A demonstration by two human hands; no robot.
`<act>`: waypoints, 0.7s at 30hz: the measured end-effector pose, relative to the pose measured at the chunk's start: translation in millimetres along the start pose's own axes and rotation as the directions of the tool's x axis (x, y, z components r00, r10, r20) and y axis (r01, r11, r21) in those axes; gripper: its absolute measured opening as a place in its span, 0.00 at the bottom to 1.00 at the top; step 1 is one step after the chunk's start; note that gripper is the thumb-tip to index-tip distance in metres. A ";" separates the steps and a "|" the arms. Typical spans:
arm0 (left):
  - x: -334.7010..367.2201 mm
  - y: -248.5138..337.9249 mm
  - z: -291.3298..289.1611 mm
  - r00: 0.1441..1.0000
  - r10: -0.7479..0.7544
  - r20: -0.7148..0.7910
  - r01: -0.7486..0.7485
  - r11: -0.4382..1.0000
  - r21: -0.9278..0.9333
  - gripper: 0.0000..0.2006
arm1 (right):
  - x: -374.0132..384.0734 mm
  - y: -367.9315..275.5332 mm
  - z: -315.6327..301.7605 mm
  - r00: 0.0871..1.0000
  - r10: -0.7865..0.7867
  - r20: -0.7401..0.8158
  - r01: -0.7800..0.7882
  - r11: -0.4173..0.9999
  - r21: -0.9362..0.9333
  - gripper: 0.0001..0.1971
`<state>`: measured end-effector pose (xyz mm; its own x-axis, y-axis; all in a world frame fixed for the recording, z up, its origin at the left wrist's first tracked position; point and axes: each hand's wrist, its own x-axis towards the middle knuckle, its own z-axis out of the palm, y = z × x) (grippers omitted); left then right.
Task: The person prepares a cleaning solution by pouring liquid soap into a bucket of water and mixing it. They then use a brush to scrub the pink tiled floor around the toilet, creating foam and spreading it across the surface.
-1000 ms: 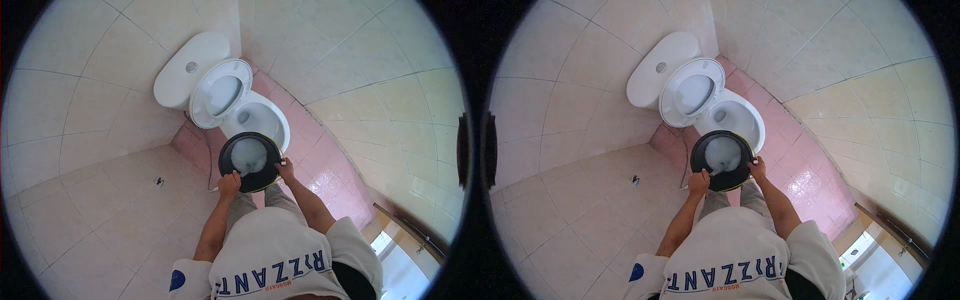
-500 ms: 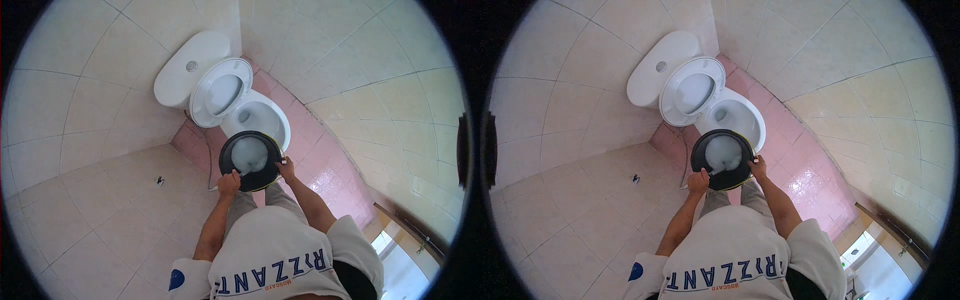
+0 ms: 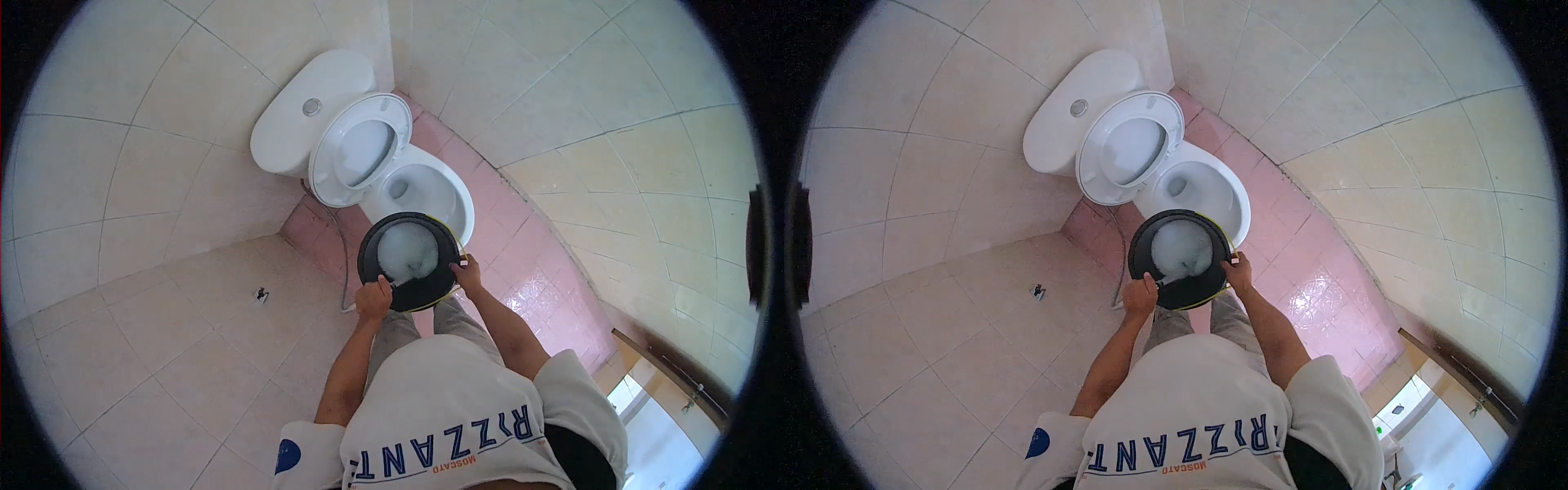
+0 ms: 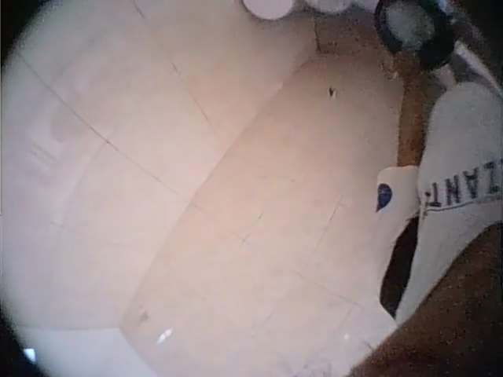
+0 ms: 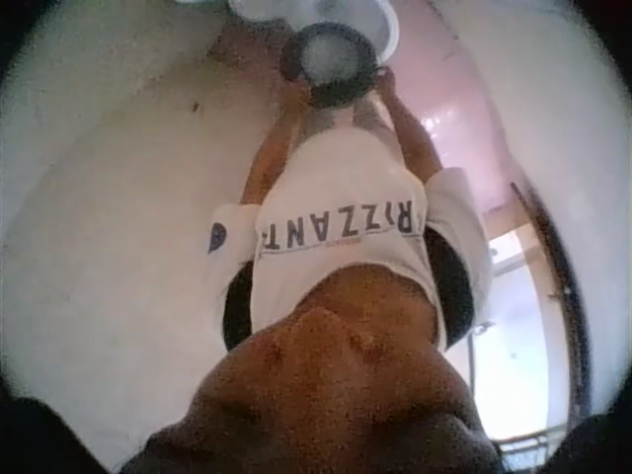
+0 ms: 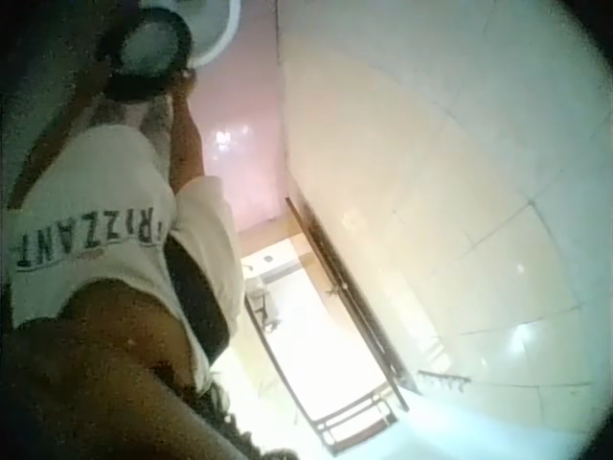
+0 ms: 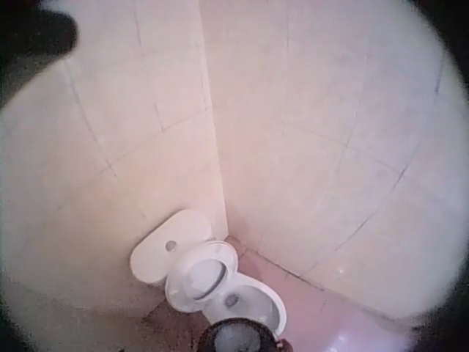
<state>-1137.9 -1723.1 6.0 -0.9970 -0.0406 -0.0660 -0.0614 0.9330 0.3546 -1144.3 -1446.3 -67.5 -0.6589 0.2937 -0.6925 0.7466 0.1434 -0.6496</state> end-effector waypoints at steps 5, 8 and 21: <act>0.6 -5.7 6.5 0.999 -0.002 0.051 0.003 1.000 -0.018 0.26 | 6.7 12.8 1.1 0.998 -0.064 -0.015 0.063 0.998 -0.009 0.17; -1.9 -5.6 9.5 1.000 0.019 0.007 -0.019 1.000 0.025 0.27 | 9.3 16.4 0.5 1.000 -0.028 -0.001 0.028 0.999 0.028 0.17; -2.8 -1.1 -3.9 0.998 0.065 -0.014 -0.063 0.994 0.088 0.22 | 0.6 3.5 3.6 1.000 0.003 -0.017 -0.004 1.000 -0.029 0.18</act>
<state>-1135.2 -1725.4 9.4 -0.9994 0.0150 -0.0302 0.0061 0.9616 0.2745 -1142.4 -1449.0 -71.3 -0.6548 0.3106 -0.6890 0.7514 0.1699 -0.6375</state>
